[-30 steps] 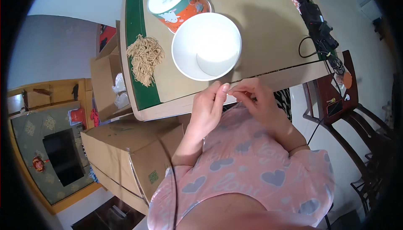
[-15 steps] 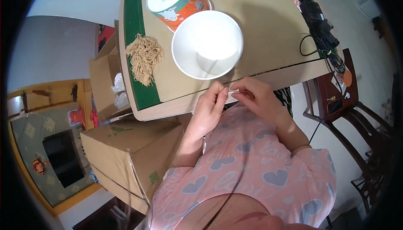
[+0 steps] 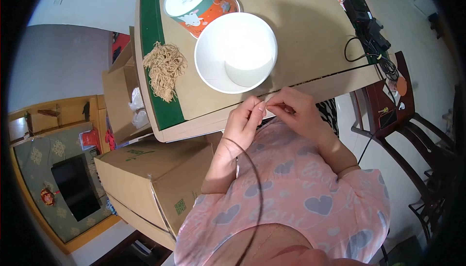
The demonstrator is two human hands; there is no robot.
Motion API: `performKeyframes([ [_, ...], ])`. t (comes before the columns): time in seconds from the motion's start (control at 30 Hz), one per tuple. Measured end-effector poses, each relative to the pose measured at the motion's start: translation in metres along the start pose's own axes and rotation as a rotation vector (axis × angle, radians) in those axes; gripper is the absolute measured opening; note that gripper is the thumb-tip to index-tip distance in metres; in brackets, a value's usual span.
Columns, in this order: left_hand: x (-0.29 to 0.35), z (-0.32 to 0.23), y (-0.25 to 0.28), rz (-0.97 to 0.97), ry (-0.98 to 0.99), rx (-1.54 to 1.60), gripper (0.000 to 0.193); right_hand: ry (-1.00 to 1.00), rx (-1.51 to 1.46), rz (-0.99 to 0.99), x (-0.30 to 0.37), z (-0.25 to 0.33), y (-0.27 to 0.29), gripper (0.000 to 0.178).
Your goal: Placing rubber bands around individual paper bowls for organization.
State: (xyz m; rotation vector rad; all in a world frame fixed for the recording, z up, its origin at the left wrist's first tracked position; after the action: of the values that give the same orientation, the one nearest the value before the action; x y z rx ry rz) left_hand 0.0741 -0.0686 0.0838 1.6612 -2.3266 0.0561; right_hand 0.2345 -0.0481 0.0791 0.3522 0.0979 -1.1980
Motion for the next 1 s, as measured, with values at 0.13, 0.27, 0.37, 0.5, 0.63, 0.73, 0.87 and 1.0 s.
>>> performKeyframes([
  [0.13, 0.002, 0.0, 0.0, -0.053, -0.03, 0.001, 0.017, -0.042, -0.069, -0.002, 0.001, -0.002, -0.002, 0.007],
  [0.27, 0.004, -0.002, 0.003, -0.087, -0.057, -0.023, 0.01, -0.073, -0.05, 0.016, 0.001, -0.004, -0.002, 0.007],
  [0.37, 0.005, -0.003, 0.003, -0.091, -0.068, -0.022, 0.006, -0.163, -0.166, 0.036, 0.002, -0.007, -0.003, 0.007],
  [0.5, 0.007, -0.009, 0.003, -0.114, -0.108, -0.103, 0.004, -0.174, -0.209, 0.023, 0.002, -0.008, -0.003, 0.007],
  [0.63, 0.005, -0.011, 0.001, -0.164, -0.108, -0.22, 0.002, -0.219, -0.236, 0.001, 0.003, -0.011, -0.005, 0.006],
  [0.73, 0.006, -0.033, 0.001, -0.17, -0.216, -0.389, 0.003, -0.283, -0.221, 0.011, 0.004, -0.014, -0.004, 0.006],
  [0.87, -0.006, -0.067, 0.015, -0.291, -0.592, -0.778, 0.018, -0.307, -0.493, -0.164, 0.0, -0.028, -0.012, 0.009],
  [1.0, -0.032, -0.064, 0.022, -0.206, -0.384, -0.819, 0.019, -0.264, -0.601, -0.225, -0.01, -0.038, -0.021, 0.008],
])
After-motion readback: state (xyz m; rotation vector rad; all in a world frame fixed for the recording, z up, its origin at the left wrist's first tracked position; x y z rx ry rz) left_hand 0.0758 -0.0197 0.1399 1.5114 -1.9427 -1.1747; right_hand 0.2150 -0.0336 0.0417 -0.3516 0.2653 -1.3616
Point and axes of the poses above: each hand's wrist, its own x-axis away from the middle knuckle, its own y-axis out of the back of the hand, z = x × y, the point moved 3 cm from there along -x, towards the middle knuckle, and after that the axes turned 3 degrees about z, right-handed, at the moved point
